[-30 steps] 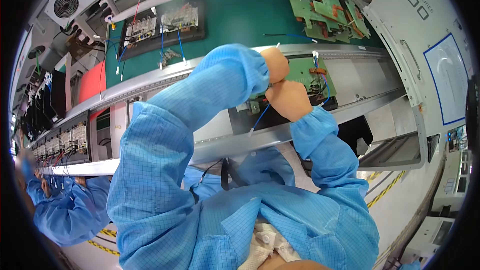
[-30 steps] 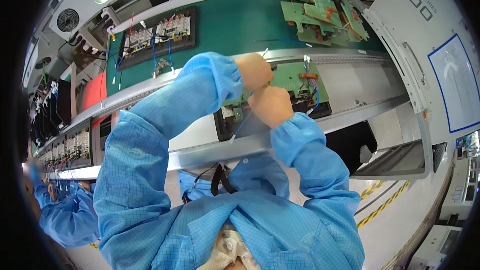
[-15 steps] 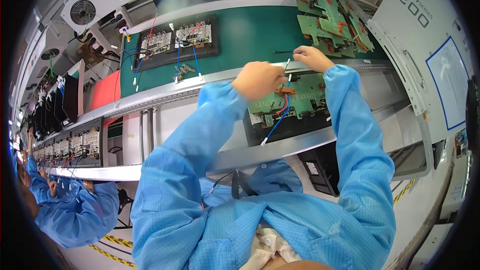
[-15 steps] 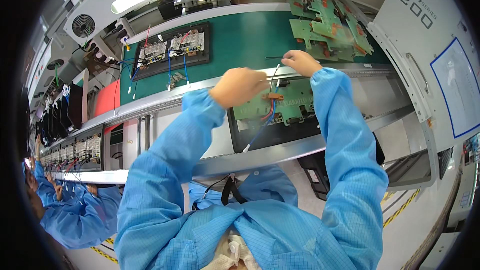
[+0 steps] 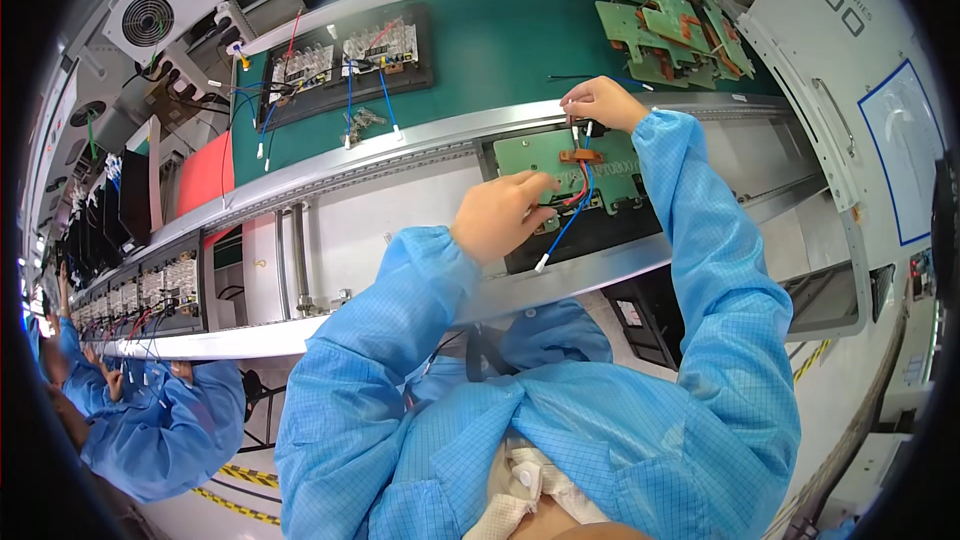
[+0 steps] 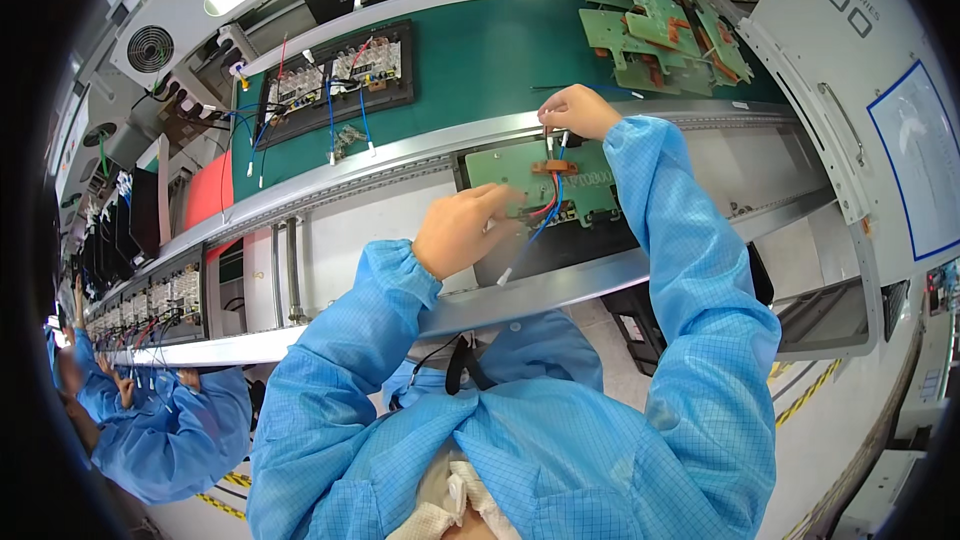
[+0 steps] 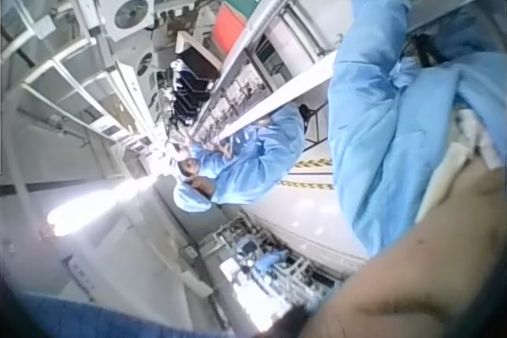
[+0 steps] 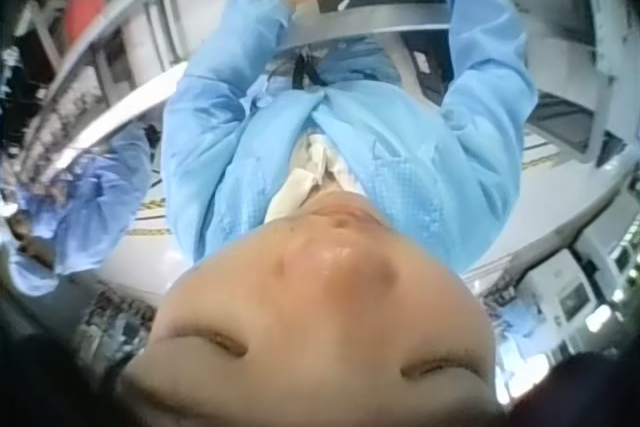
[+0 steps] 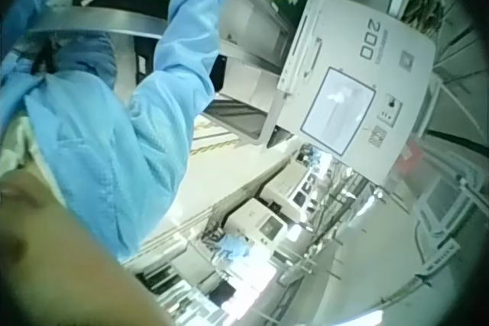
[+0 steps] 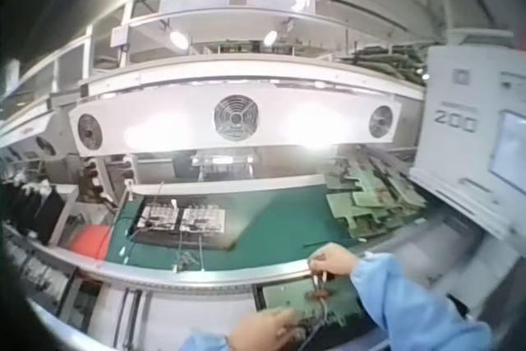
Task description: Mounting components and connecting wires to printed circuit boards on an electronics assembly line.
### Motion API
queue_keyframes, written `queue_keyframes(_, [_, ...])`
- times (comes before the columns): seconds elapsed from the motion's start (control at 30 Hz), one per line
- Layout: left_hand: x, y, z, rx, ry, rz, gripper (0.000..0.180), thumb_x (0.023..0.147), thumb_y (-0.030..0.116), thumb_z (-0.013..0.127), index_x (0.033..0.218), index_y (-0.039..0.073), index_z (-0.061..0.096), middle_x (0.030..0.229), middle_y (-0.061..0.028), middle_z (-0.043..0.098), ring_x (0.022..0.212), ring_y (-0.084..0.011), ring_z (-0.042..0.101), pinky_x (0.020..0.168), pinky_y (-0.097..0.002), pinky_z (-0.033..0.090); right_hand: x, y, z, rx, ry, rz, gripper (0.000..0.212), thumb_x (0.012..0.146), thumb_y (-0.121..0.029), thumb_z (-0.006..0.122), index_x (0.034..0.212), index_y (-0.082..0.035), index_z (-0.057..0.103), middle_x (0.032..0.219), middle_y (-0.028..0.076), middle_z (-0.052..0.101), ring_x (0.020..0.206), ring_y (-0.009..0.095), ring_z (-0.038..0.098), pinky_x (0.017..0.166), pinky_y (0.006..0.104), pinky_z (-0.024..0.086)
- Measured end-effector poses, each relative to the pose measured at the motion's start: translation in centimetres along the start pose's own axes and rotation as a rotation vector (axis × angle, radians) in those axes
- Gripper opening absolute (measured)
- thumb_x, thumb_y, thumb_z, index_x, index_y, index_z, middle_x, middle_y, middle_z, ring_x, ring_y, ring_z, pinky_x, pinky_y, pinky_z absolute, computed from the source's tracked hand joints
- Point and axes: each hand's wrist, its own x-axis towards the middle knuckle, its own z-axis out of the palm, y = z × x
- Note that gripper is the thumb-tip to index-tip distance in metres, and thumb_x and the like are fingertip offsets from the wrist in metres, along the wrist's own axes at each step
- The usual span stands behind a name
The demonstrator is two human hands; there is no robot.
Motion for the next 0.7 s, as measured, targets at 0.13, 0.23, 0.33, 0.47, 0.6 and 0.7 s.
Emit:
queue_keyframes(0.13, [0.1,0.6,-0.1,-0.038,0.061,0.066,0.017,0.078,0.021,0.063,0.092,0.011,0.058,0.083,-0.0045,0.058,0.078,-0.0247,0.06,0.062,-0.0365,0.049,-0.7,-0.8,-0.4,-0.026,-0.036,-0.011,0.027,0.08,-0.021,0.061,0.094,0.002,0.068,0.08,0.011,0.069,0.077,0.018,0.064,0.074,0.0289,0.049])
queue_keyframes(0.23, [-0.1,-0.2,0.2,0.053,0.045,0.228,0.014,0.08,0.021,0.062,0.087,0.011,0.056,0.082,-0.0027,0.055,0.081,-0.0223,0.058,0.063,-0.0354,0.048,-1.4,-1.6,-0.5,-0.169,-0.059,0.02,0.029,0.084,-0.023,0.059,0.098,0.001,0.067,0.082,0.009,0.068,0.078,0.017,0.063,0.075,0.0285,0.048])
queue_keyframes(0.33, [0.2,-0.8,0.3,0.059,-0.021,0.294,0.012,0.08,0.021,0.062,0.085,0.011,0.057,0.081,-0.0024,0.055,0.08,-0.0216,0.057,0.063,-0.0345,0.048,-3.3,-1.7,-0.6,-0.299,0.152,-0.121,0.029,0.088,-0.025,0.055,0.095,0.001,0.066,0.078,0.006,0.066,0.079,0.016,0.062,0.075,0.028,0.048])
queue_keyframes(0.47, [-0.3,-1.7,-0.3,0.002,0.01,0.254,0.01,0.08,0.019,0.062,0.084,0.011,0.056,0.079,-0.0024,0.056,0.078,-0.0228,0.058,0.062,-0.0352,0.048,-9.2,-9.9,-1.3,-0.453,0.256,-0.091,0.031,0.089,-0.026,0.052,0.082,0.0,0.066,0.065,0.004,0.06,0.068,0.015,0.06,0.063,0.0274,0.048])
queue_keyframes(0.6, [-0.2,-1.9,-0.8,-0.155,0.023,0.145,0.004,0.078,0.009,0.063,0.081,0.007,0.061,0.076,-0.0063,0.06,0.066,-0.0238,0.06,0.059,-0.0333,0.049,-16.0,-9.4,2.6,0.23,0.06,0.336,0.03,0.091,-0.025,0.05,0.087,0.001,0.065,0.06,0.004,0.057,0.049,0.008,0.053,0.046,0.0186,0.042])
queue_keyframes(0.7, [0.1,-2.9,-0.7,-0.313,0.046,0.059,0.007,0.079,0.003,0.06,0.086,0.005,0.062,0.076,-0.0082,0.062,0.061,-0.02,0.06,0.058,-0.0297,0.048,-16.6,-7.9,7.4,0.561,0.072,0.358,0.031,0.092,-0.026,0.051,0.101,0.001,0.061,0.06,0.003,0.058,0.05,0.007,0.054,0.047,0.018,0.042])
